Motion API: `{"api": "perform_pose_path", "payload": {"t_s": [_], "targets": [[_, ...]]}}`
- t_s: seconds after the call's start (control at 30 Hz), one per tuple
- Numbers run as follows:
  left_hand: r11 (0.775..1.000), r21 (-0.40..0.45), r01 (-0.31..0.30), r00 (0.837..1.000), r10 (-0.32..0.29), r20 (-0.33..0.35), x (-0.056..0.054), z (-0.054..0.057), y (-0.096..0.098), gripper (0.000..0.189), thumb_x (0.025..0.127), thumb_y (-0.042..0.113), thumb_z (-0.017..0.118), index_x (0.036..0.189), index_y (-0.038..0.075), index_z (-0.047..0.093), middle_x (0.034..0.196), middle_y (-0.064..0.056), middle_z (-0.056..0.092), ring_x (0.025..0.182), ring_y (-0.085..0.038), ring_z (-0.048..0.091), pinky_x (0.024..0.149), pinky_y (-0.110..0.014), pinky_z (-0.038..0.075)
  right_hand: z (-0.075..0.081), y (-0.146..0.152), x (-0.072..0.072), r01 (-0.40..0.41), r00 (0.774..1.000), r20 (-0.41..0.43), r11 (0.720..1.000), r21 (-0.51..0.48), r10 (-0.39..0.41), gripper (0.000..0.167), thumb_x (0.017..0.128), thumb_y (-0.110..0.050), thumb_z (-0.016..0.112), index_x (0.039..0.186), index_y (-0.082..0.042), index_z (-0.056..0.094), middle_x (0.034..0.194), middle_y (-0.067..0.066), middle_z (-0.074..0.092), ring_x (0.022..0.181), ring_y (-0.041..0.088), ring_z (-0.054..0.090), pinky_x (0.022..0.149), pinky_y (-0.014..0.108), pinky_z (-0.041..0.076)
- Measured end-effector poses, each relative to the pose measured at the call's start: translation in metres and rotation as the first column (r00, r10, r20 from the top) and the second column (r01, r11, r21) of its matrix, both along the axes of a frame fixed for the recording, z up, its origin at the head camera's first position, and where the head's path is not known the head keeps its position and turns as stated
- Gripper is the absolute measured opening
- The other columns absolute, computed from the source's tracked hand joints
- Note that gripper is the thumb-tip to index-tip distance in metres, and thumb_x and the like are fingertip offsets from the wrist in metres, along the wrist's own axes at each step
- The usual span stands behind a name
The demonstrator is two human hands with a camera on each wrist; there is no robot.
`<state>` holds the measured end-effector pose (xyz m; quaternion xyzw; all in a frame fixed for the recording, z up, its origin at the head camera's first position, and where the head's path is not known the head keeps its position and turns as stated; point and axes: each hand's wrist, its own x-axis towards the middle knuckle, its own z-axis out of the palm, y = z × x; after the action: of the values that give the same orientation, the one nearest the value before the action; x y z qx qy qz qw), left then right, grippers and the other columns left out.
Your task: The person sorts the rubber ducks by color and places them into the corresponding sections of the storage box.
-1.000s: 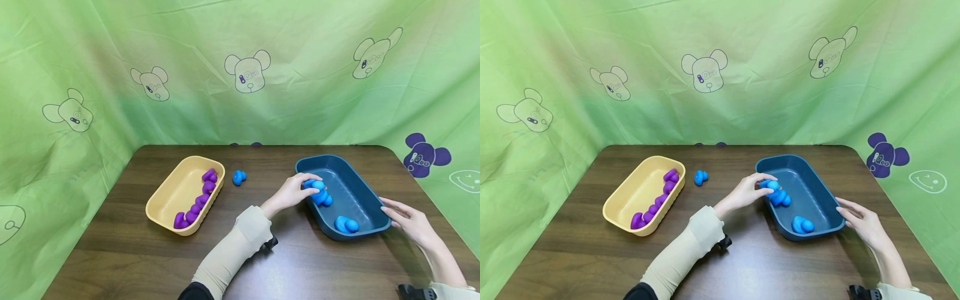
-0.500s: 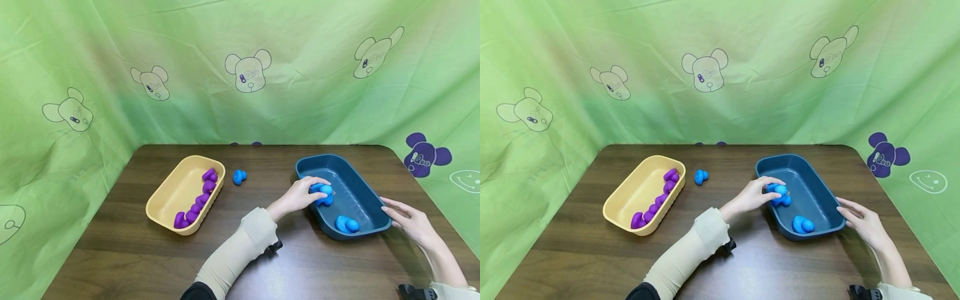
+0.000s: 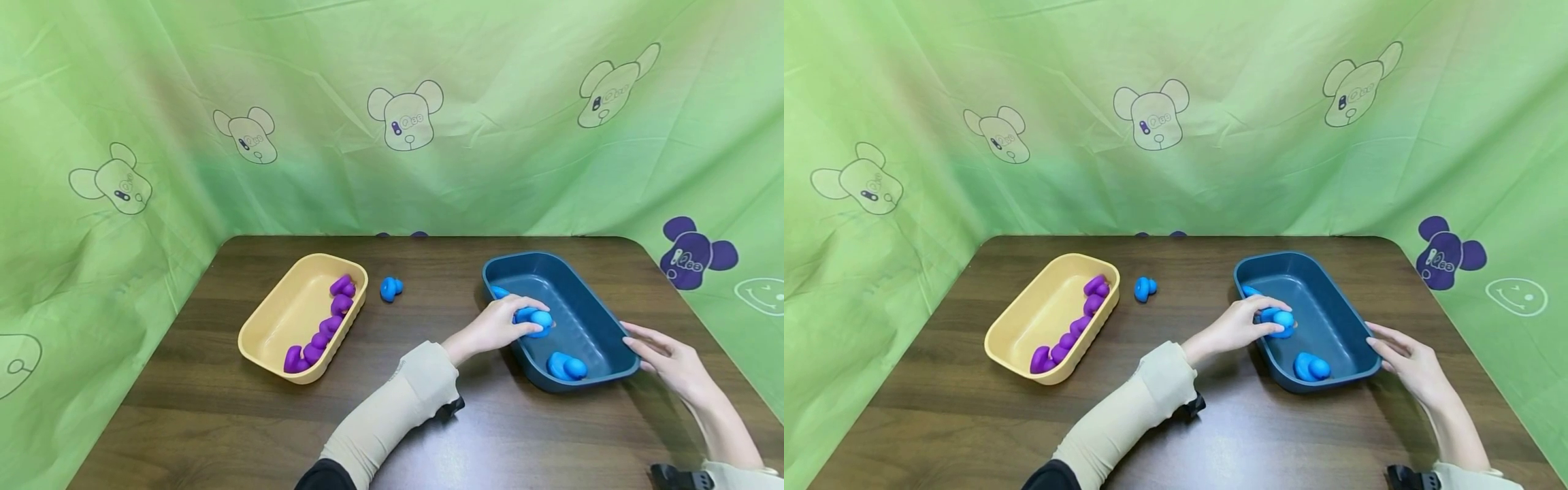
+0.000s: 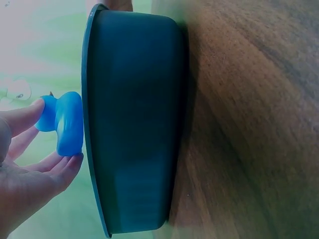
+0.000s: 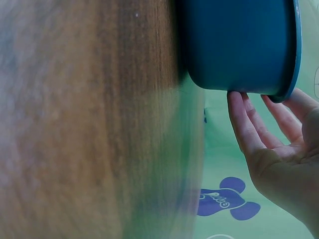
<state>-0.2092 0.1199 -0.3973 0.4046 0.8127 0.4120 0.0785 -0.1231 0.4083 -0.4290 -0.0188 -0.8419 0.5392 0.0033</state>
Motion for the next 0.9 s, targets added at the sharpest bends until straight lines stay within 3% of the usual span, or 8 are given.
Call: {"api": "perform_pose_path", "payload": {"t_s": [0.47,0.9], "targets": [[0.998,-0.063,0.026,0.998,-0.029,-0.051,0.0020,-0.0043,0.0053,0.031,0.085,0.024,0.059,0.115,0.017,0.058,0.111,0.004,0.055,0.098,-0.001,0.044,0.080,-0.006,0.030,-0.0026,0.0035,-0.0007,-0.004,1.000,0.003,1.000,0.009,0.004,0.036,0.090,-0.019,0.052,0.124,-0.027,0.052,0.095,-0.039,0.049,0.082,-0.018,0.049,0.062,0.008,0.043],[0.997,-0.068,0.039,0.998,-0.043,-0.053,0.0025,-0.0076,0.0055,0.031,0.084,0.025,0.059,0.114,0.017,0.059,0.112,0.005,0.055,0.103,-0.002,0.044,0.081,-0.005,0.030,-0.0019,0.0033,-0.0007,-0.006,1.000,0.006,1.000,-0.017,0.006,0.035,0.090,-0.017,0.052,0.122,-0.028,0.054,0.095,-0.037,0.050,0.082,-0.018,0.049,0.062,0.009,0.044]]}}
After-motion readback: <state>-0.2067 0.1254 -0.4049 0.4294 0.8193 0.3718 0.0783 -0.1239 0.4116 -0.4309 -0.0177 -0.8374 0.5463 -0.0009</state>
